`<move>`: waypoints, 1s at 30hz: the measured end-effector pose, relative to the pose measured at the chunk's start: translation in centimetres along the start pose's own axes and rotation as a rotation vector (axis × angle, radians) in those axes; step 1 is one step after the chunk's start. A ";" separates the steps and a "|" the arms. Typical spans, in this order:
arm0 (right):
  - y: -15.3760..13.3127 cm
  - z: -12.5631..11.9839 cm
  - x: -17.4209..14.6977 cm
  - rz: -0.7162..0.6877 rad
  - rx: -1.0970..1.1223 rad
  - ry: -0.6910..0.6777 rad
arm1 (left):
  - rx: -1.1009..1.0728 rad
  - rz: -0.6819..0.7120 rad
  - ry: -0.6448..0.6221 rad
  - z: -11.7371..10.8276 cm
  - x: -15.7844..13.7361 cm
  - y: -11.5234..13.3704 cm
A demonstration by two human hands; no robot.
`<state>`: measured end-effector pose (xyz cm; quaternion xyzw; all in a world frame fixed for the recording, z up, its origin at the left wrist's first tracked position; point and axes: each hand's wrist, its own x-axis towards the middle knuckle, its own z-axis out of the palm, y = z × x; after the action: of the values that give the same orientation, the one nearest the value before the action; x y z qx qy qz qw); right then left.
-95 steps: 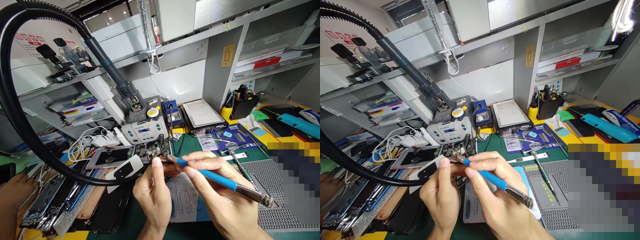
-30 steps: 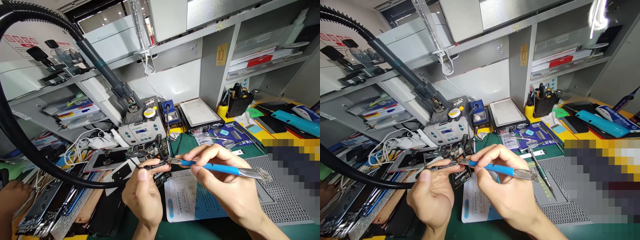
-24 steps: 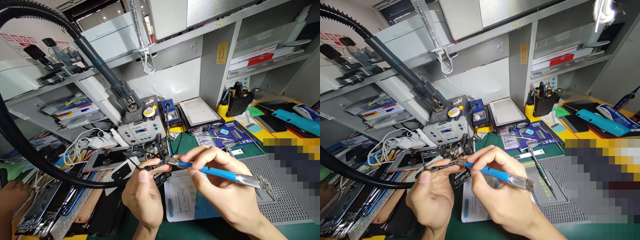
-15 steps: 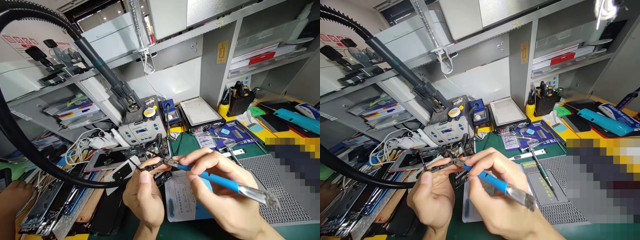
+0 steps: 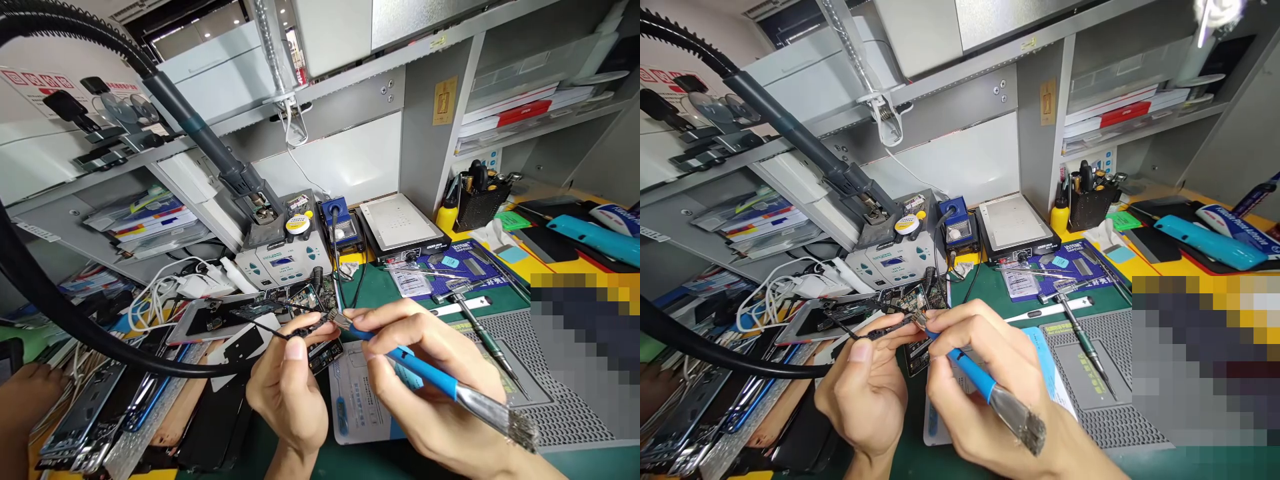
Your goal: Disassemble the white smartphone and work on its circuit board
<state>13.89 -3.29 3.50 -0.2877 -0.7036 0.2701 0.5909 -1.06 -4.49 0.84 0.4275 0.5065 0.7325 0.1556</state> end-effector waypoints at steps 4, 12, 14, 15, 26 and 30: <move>0.1 -0.1 -0.1 -0.003 0.015 0.001 | 0.012 -0.004 -0.009 -0.1 -0.1 0.0; 0.4 0.0 -0.3 -0.016 -0.004 -0.029 | -0.038 -0.006 -0.015 0.0 -0.2 0.1; 0.4 0.0 -0.3 -0.013 -0.004 -0.037 | -0.042 0.003 0.009 0.2 -0.2 0.2; 0.4 -0.1 -0.3 -0.015 0.004 -0.034 | -0.050 0.013 0.008 0.3 -0.1 0.2; 0.3 0.1 -0.1 0.001 -0.011 -0.010 | -0.104 -0.026 -0.086 -0.3 0.0 0.1; 0.7 0.1 -0.1 0.012 -0.007 0.022 | -0.111 -0.014 -0.079 -0.2 0.1 0.2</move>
<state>13.87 -2.93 2.90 -0.2969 -0.6962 0.2682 0.5960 -1.25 -4.64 0.99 0.4431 0.4615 0.7409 0.2044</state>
